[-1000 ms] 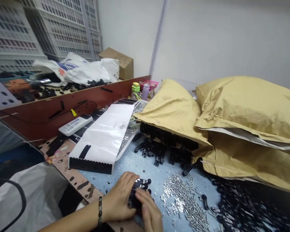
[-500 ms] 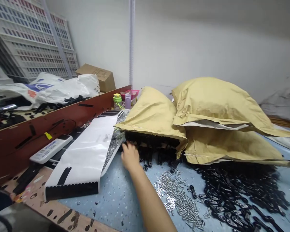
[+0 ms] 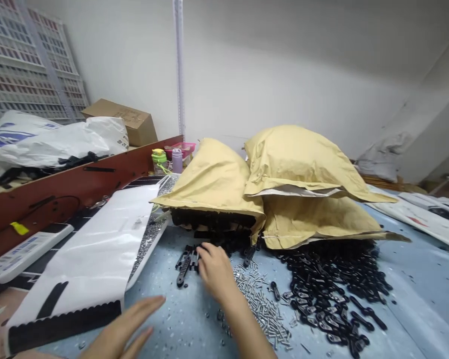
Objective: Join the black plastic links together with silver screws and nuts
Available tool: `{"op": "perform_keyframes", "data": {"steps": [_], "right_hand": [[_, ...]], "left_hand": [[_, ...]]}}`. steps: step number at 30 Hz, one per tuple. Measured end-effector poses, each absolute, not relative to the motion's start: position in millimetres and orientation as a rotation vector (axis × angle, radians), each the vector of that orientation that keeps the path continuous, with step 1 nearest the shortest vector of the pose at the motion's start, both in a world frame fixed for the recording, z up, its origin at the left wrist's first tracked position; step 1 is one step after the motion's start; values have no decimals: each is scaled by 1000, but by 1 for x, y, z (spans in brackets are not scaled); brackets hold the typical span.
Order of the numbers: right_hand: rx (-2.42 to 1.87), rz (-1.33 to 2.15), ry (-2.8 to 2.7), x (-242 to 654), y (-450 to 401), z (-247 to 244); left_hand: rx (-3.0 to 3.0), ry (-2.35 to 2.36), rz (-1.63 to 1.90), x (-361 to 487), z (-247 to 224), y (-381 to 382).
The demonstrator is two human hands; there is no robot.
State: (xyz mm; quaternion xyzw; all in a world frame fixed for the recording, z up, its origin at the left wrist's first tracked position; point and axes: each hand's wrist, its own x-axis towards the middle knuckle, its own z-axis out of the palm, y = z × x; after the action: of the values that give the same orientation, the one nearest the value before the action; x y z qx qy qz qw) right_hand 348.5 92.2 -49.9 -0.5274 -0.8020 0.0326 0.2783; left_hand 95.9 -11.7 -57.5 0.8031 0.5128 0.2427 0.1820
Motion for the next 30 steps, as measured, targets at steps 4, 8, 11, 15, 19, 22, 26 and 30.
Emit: {"op": "perform_keyframes", "data": {"steps": [4, 8, 11, 15, 19, 22, 26, 30], "right_hand": [[-1958, -11, -1746, 458, 77, -42], [-2306, 91, -1575, 526, 53, -40], [-2361, 207, -1648, 523, 38, -50], [-2304, 204, -1702, 504, 28, -64], [-2170, 270, -1718, 496, 16, -71], [-1923, 467, -1688, 479, -3, -74], [-1569, 822, -1515, 441, -34, -73], [-1336, 1000, -1303, 407, -54, -72]], "left_hand": [[2118, 1596, 639, 144, -44, 78], [1975, 1686, 623, 173, -49, 139], [1881, 1689, 682, 171, -51, 154], [1688, 1661, 847, 152, -53, 123], [1622, 1593, 845, 140, -63, 50], [1949, 1563, 753, 131, -67, 3], [2445, 1183, 417, 124, -60, -24], [2588, 915, 208, 138, -53, -19]]}}
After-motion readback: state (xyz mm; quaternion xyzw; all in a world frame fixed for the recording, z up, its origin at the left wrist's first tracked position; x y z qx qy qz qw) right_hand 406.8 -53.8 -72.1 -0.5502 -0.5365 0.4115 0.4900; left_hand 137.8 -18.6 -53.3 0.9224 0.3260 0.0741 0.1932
